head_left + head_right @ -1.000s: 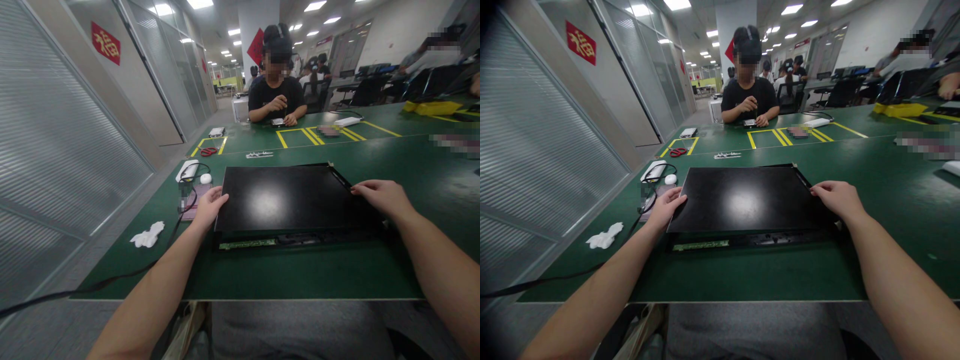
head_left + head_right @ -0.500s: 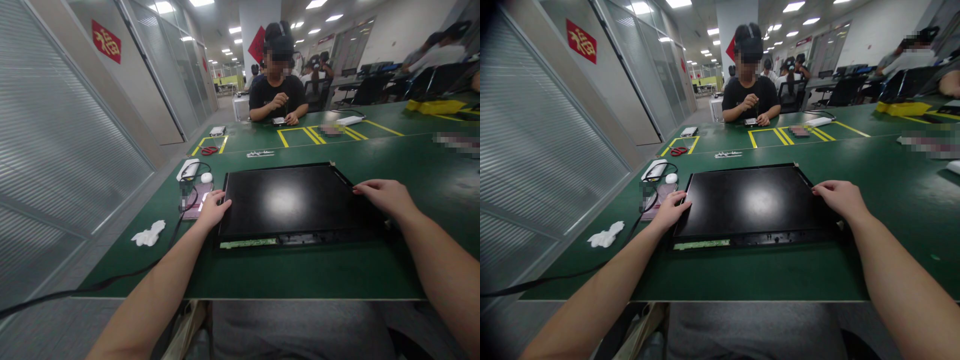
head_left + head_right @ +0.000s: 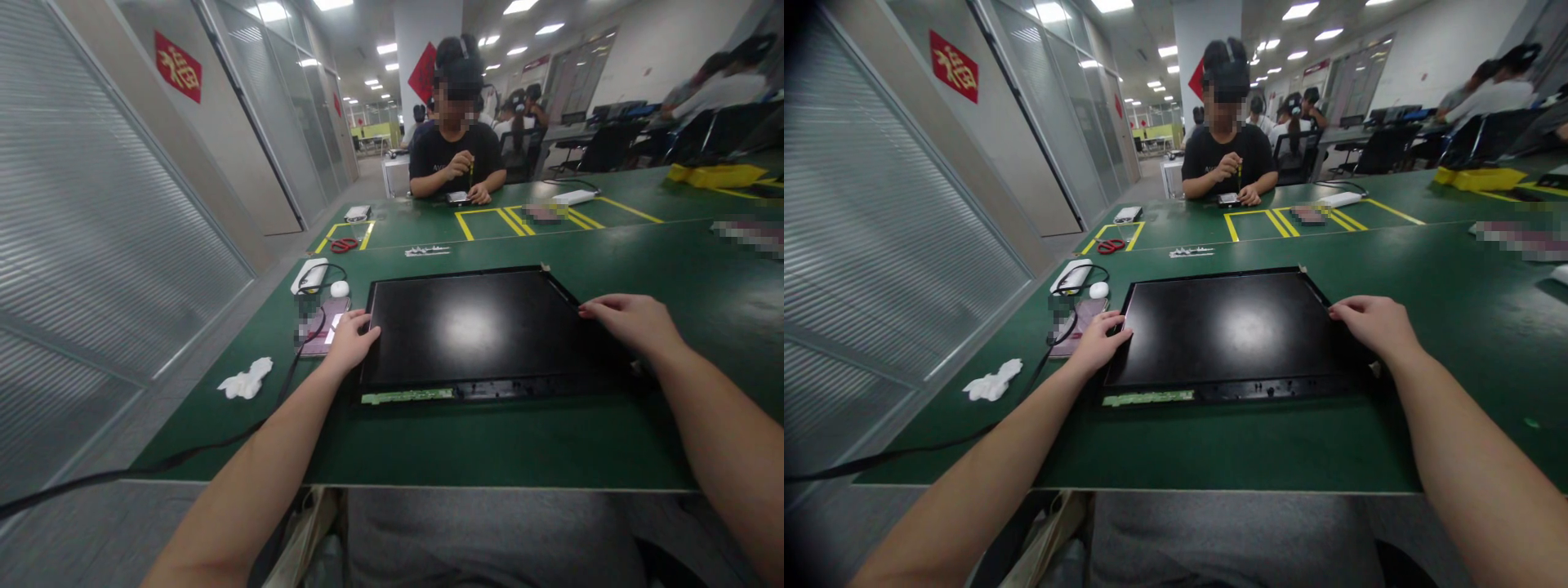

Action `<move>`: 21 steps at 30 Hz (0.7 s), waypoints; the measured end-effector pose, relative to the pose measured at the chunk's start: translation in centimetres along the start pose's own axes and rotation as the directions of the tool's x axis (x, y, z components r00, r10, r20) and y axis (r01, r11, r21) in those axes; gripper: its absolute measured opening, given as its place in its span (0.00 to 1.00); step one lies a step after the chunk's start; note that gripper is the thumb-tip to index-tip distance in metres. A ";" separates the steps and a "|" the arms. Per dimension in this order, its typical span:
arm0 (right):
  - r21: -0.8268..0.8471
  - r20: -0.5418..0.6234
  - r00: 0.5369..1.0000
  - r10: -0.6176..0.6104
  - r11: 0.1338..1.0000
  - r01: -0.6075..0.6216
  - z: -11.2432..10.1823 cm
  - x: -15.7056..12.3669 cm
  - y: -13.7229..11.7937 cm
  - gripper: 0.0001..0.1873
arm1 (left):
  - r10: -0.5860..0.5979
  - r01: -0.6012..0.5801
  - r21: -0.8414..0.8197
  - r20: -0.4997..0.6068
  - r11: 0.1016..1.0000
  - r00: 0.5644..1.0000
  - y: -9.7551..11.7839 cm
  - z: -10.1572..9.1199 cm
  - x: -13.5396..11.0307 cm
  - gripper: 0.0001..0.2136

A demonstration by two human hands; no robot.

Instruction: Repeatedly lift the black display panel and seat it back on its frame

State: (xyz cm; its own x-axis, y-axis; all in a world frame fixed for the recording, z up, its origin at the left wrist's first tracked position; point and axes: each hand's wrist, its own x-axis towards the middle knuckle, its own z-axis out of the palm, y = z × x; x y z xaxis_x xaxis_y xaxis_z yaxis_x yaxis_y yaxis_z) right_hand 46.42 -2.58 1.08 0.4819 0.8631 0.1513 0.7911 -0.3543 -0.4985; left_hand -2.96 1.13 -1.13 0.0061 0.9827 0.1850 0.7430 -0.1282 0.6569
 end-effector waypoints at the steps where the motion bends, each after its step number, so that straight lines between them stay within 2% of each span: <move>1: -0.005 0.004 1.000 0.006 1.000 -0.006 0.0 0.0 0.0 0.18 | -0.005 0.005 -0.006 -0.003 1.000 1.000 0.0 0.0 0.0 0.17; 12: 0.049 -0.003 1.000 0.004 0.999 -0.004 0.2 0.3 0.4 0.14 | -0.016 0.013 -0.058 -0.057 0.998 0.998 -0.6 0.5 0.3 0.15; 21: 0.057 0.022 0.999 0.033 0.998 -0.034 -0.2 -0.1 -0.2 0.13 | -0.040 0.037 -0.099 -0.036 0.994 0.999 -0.2 0.0 0.1 0.15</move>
State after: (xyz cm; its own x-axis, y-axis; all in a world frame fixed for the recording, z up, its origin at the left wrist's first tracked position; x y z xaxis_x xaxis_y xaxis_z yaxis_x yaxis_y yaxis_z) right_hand 46.26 -2.70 1.34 0.4994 0.8586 0.1162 0.7517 -0.3626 -0.5508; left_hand -3.12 1.25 -1.30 -0.0481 0.9816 0.1847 0.6726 -0.1049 0.7326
